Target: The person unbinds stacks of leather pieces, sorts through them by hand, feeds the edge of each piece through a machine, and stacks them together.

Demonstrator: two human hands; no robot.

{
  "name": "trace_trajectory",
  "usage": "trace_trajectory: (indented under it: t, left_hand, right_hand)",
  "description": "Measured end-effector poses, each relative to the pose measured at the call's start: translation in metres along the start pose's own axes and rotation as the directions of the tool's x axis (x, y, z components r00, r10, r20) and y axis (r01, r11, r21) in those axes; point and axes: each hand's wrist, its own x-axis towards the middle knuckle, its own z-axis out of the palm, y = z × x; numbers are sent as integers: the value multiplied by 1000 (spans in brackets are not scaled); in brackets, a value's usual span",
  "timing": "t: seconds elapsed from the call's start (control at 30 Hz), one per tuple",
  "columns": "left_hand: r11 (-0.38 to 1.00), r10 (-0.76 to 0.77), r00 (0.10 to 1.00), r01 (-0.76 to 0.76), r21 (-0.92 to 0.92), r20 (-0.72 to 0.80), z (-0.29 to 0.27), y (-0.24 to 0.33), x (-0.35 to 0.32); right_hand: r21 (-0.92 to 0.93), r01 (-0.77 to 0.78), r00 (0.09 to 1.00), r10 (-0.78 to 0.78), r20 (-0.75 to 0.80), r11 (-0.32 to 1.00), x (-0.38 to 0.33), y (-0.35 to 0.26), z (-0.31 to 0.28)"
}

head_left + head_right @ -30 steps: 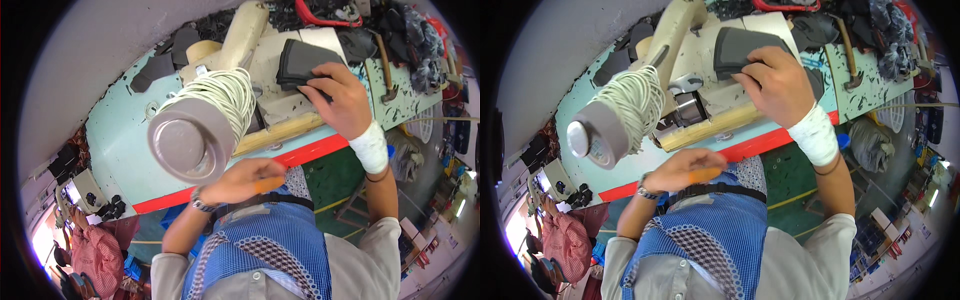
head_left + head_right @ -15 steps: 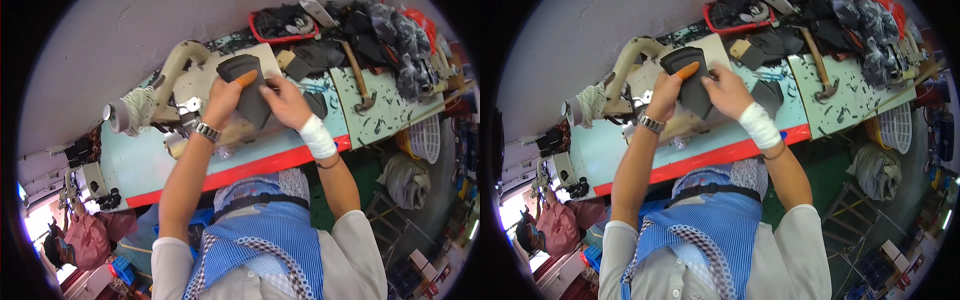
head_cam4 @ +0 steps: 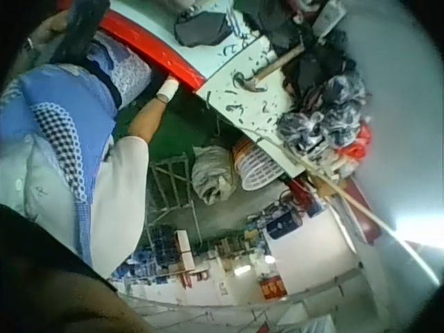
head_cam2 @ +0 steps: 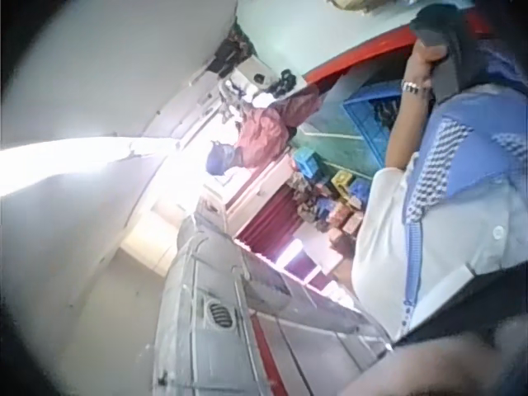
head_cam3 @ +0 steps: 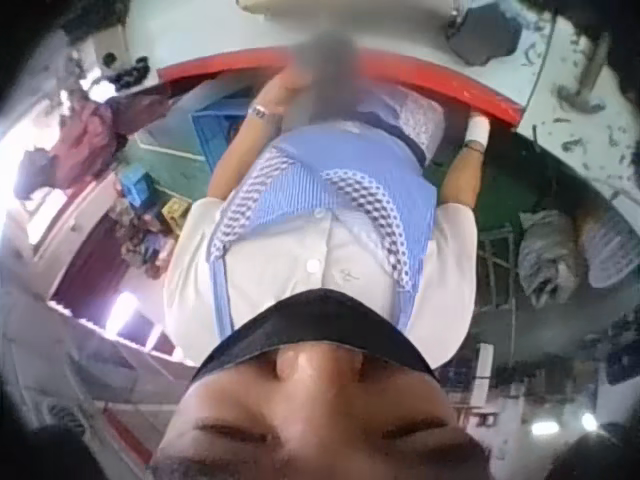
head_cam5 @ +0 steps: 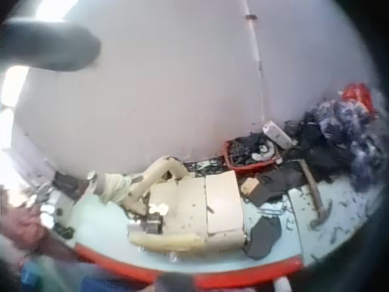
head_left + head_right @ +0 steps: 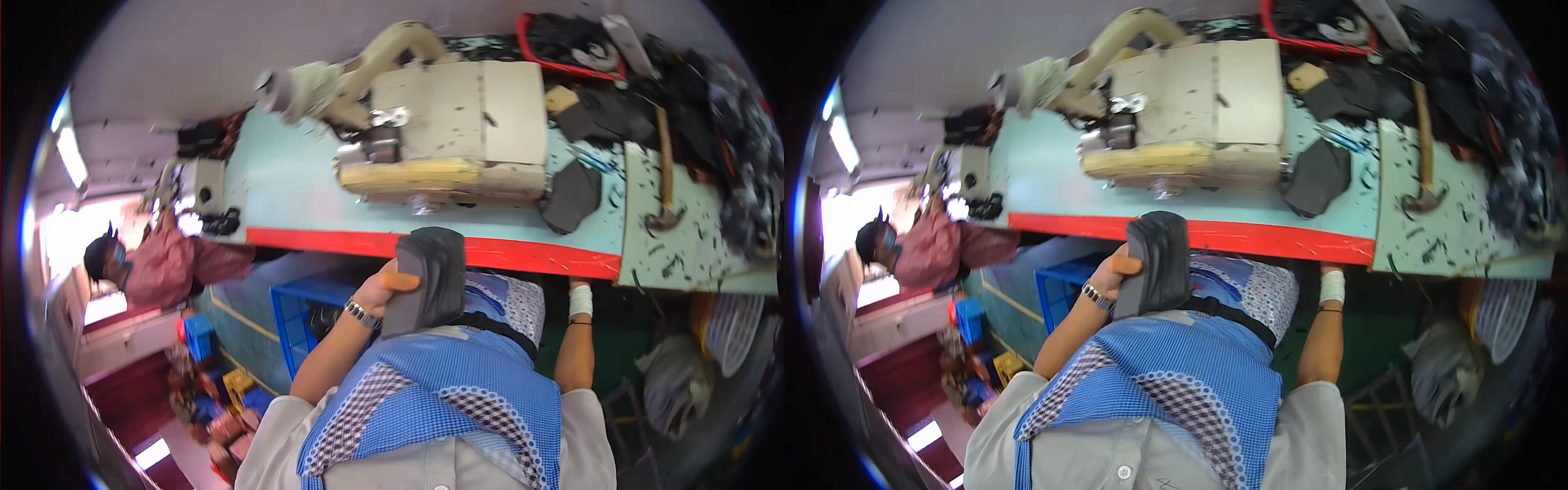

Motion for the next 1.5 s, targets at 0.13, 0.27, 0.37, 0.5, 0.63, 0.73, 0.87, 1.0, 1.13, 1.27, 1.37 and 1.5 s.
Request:
trace_trajectory:
  t: [0.13, 0.27, 0.37, 0.5, 0.63, 0.73, 0.87, 1.0, 1.13, 1.27, 1.37, 1.5]
  left_hand:
    - [985, 139, 986, -148, -90, -96, -20, -13, -30]
    - [969, 128, 966, -170, -181, -224, -16, -28, -29]
    - [940, 132, 955, -206, -272, -266, -14, -38, -31]
    - [853, 363, 930, -359, -379, -63, -34, -64, -44]
    - [842, 336, 938, -337, -420, -80, -11, -60, -34]
    - [855, 355, 923, -384, -348, -148, -10, -63, -17]
    - [919, 328, 939, -342, -198, -103, -4, -56, -12]
    - [885, 422, 897, -439, -152, -134, -10, -66, -14]
    - [850, 502, 859, -512, -126, -104, -23, -71, -16]
    - [782, 530, 837, -544, -304, -136, -12, -54, -26]
    - [745, 500, 840, -291, -600, 213, 11, -19, -16]
    - [843, 93, 878, 182, -506, 470, 38, 5, 22]
  right_hand:
    - [-71, 114, 971, -96, 217, 991, 40, -20, 30]
    - [-233, 195, 938, -111, 329, 953, 36, -51, 32]
    - [-339, 271, 903, -115, 415, 901, 7, -87, 16]
    - [-575, 66, 525, 461, 715, 816, 12, -189, -40]
    - [220, -373, 914, 316, 253, 902, 38, -259, -115]
    - [265, -443, 897, 425, 125, 857, 88, -302, -85]
    - [10, -427, 876, 411, 251, 904, 129, -310, -49]
    - [122, -529, 819, 467, 335, 840, 148, -315, -35]
    - [109, -405, 871, 346, 350, 908, 147, -316, -57]
    - [-131, 331, 902, -272, 336, 935, 99, -383, -125]
    - [-72, 800, 542, -666, 513, 596, 61, -458, -145]
    - [140, 943, 196, -844, 500, 302, 26, -503, -94]
